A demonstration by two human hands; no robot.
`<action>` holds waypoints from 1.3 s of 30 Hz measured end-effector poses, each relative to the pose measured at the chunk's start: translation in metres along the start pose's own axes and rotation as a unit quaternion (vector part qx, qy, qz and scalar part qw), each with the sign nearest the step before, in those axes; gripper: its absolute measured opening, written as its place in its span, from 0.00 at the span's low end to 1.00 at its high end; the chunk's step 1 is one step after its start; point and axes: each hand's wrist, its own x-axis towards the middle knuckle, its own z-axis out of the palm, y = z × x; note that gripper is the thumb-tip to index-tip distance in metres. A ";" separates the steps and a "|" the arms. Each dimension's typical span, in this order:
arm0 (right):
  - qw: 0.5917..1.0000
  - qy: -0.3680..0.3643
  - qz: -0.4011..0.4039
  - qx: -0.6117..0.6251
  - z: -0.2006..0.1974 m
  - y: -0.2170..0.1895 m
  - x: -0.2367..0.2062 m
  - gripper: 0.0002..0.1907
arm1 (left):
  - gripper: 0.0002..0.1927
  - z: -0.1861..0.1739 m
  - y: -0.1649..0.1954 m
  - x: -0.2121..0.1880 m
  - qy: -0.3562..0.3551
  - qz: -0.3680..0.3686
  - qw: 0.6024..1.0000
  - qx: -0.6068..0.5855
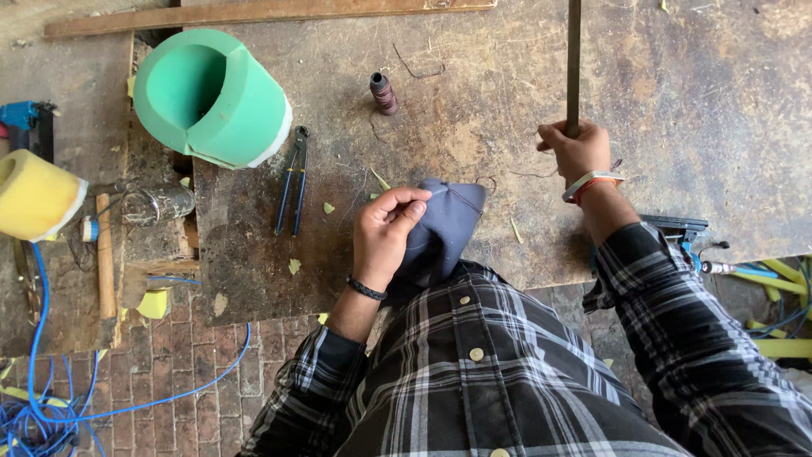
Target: The person staples dark fabric onto a wooden frame using a pneumatic staple gun, then cuts and hand-sews a separate fabric piece with a needle and thread. The person also briefly handles a smartphone and a ruler during the process.
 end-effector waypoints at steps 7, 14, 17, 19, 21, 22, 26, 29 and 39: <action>0.964 0.043 -0.002 -0.262 -0.016 0.076 0.054 0.22 | 0.08 -0.007 0.000 -0.010 0.056 -0.021 0.998 0.012; 0.939 0.051 -0.118 -0.319 0.024 0.093 0.031 0.20 | 0.08 -0.019 0.010 -0.015 0.105 -0.032 0.992 0.053; 0.948 -0.287 0.043 -0.128 0.079 0.079 -0.009 0.19 | 0.07 -0.024 0.016 -0.011 0.113 -0.017 0.992 0.048; 0.912 -0.375 0.149 0.069 0.108 0.066 -0.035 0.25 | 0.07 -0.029 0.021 -0.006 0.114 -0.012 0.992 0.046; 0.869 -0.413 0.159 0.221 0.122 0.047 -0.050 0.32 | 0.07 -0.036 0.030 -0.001 0.116 -0.014 0.992 0.049; 0.838 -0.429 0.163 0.296 0.127 0.036 -0.054 0.35 | 0.07 -0.041 0.037 0.001 0.130 0.003 0.988 0.088; 0.795 -0.443 0.132 0.392 0.116 -0.026 -0.057 0.40 | 0.07 -0.071 0.078 0.012 0.172 0.090 0.953 0.231; 0.803 -0.461 0.111 0.362 0.113 -0.078 -0.063 0.37 | 0.09 -0.087 0.119 0.023 0.195 0.195 0.906 0.321; 0.848 -0.307 -0.069 0.427 0.049 -0.079 -0.071 0.22 | 0.11 -0.038 0.125 0.066 0.103 0.427 0.800 0.409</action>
